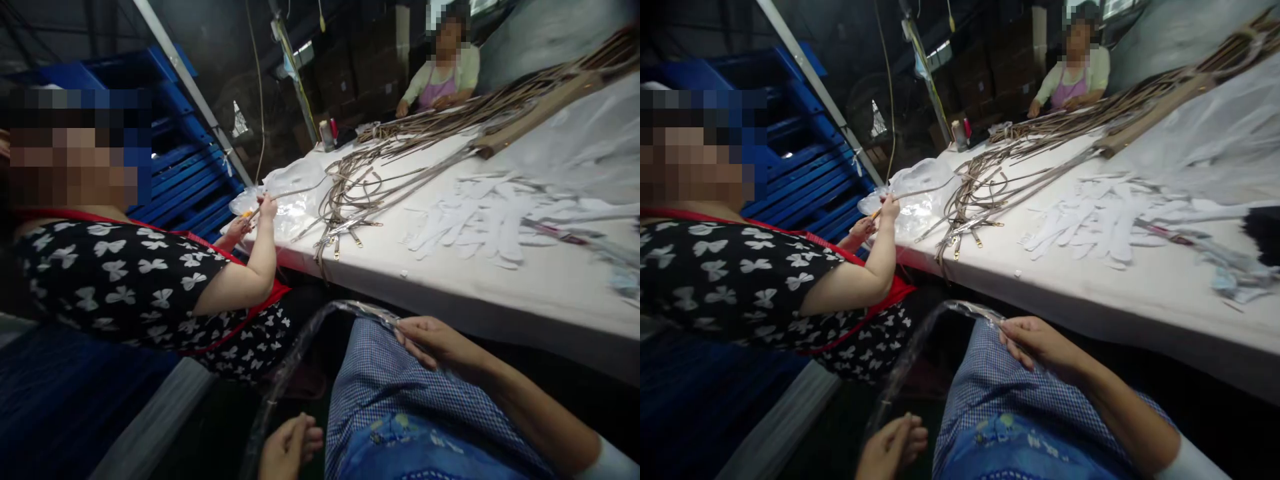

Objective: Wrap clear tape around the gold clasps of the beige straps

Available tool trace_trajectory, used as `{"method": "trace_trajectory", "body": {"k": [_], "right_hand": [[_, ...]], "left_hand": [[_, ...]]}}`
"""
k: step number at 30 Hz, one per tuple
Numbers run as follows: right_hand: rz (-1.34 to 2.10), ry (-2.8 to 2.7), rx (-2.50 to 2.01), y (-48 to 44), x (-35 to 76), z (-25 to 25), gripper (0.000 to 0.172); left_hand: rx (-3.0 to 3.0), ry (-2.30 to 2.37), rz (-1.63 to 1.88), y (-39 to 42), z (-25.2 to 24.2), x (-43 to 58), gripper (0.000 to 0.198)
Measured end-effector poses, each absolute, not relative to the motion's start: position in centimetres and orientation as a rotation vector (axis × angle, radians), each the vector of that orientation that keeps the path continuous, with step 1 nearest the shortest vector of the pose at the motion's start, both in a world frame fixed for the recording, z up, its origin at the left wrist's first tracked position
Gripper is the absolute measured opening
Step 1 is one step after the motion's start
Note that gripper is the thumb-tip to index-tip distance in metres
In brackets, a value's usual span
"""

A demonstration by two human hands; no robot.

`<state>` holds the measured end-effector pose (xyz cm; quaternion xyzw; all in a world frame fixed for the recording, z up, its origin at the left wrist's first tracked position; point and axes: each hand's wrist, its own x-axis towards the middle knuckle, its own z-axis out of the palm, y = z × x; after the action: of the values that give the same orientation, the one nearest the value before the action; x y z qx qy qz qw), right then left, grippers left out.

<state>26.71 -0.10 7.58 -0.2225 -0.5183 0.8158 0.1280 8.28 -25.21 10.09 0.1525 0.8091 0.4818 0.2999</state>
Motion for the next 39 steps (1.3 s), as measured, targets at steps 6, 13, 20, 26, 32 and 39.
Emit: {"method": "trace_trajectory", "body": {"k": [6, 13, 20, 26, 32, 39], "right_hand": [[2.631, -1.769, -0.465, -3.3, 22.5, 7.7, 0.047], [2.737, -1.58, -0.475, -3.2, 25.6, 8.7, 0.037], [2.722, -1.442, -0.594, -3.7, 26.6, 7.9, 0.031], [2.731, -1.261, -0.625, -4.2, 25.1, 6.9, 0.032], [2.691, -1.202, -0.617, -4.4, 24.0, 6.0, 0.032], [2.775, -1.207, -0.561, -4.6, 25.7, 5.9, 0.037]], "left_hand": [[1.758, 2.204, 1.065, -20.0, 6.2, 8.8, 0.054], [2.305, 1.958, 1.079, -14.8, 6.0, 6.5, 0.035], [2.506, 1.84, 1.082, -13.4, 5.4, 6.7, 0.034], [2.461, 1.829, 1.081, -13.7, 4.9, 7.5, 0.03], [2.352, 1.809, 1.034, -14.2, 3.7, 7.2, 0.038], [2.52, 1.759, 1.077, -13.0, 4.3, 6.0, 0.034]]}}
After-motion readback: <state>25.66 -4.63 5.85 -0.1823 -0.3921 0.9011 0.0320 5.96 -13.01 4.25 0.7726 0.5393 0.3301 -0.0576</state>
